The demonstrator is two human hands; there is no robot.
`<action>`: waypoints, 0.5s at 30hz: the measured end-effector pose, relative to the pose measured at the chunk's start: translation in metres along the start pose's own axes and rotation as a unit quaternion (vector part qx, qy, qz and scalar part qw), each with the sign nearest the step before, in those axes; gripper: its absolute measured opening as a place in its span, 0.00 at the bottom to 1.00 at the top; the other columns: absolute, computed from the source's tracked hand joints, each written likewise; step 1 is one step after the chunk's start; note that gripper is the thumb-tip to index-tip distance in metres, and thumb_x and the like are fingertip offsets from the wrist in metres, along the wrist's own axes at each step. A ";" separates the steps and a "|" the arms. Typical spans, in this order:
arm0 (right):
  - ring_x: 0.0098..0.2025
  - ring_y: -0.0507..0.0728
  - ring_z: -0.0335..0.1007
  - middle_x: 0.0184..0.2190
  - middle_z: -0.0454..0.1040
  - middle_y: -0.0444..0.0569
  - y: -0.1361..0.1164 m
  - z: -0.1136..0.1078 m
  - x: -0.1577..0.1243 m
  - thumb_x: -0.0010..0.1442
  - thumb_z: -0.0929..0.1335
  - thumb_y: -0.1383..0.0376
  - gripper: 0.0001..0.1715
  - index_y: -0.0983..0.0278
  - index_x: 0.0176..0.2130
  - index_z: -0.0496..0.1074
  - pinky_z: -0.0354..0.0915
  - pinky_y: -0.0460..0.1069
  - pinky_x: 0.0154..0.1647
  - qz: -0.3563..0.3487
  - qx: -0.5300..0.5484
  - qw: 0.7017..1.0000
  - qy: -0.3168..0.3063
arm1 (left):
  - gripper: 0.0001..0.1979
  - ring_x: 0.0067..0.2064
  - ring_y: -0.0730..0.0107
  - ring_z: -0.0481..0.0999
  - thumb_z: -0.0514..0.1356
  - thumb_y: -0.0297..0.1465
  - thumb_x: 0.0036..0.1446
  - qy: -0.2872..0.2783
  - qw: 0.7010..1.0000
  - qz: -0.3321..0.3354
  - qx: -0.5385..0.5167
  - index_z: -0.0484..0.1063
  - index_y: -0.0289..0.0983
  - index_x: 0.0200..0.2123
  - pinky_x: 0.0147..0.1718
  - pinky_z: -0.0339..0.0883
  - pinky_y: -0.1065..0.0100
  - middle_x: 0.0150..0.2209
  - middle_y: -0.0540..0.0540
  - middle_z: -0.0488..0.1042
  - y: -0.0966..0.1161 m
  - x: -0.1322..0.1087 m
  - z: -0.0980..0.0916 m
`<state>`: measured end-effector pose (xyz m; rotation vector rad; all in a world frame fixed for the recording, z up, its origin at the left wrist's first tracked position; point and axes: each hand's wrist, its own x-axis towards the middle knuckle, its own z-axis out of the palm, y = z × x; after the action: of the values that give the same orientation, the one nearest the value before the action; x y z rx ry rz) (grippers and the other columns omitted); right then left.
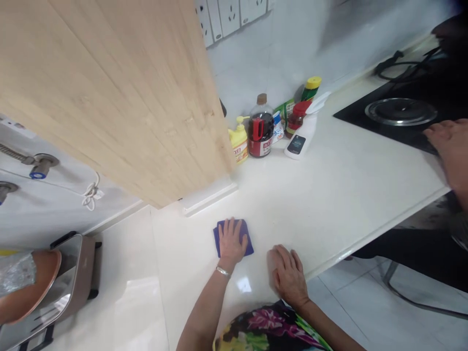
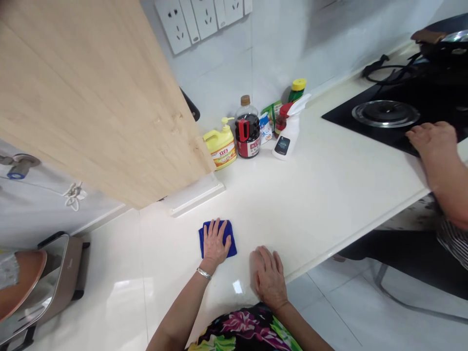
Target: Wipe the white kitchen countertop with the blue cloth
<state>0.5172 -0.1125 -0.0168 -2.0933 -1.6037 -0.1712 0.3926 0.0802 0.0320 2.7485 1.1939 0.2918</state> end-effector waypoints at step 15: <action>0.67 0.63 0.59 0.64 0.65 0.56 0.008 0.011 -0.004 0.58 0.60 0.70 0.39 0.62 0.68 0.55 0.53 0.66 0.70 -0.006 -0.024 0.999 0.022 | 0.27 0.69 0.53 0.58 0.50 0.40 0.67 0.058 0.996 -0.059 -0.017 0.63 0.41 0.66 0.69 0.46 0.42 0.67 0.41 0.63 -0.099 0.034 -0.017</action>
<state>0.5219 -0.1124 -0.0302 -2.1011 -1.6018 -0.2617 0.3417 0.1733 0.0336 2.6508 1.3597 0.4597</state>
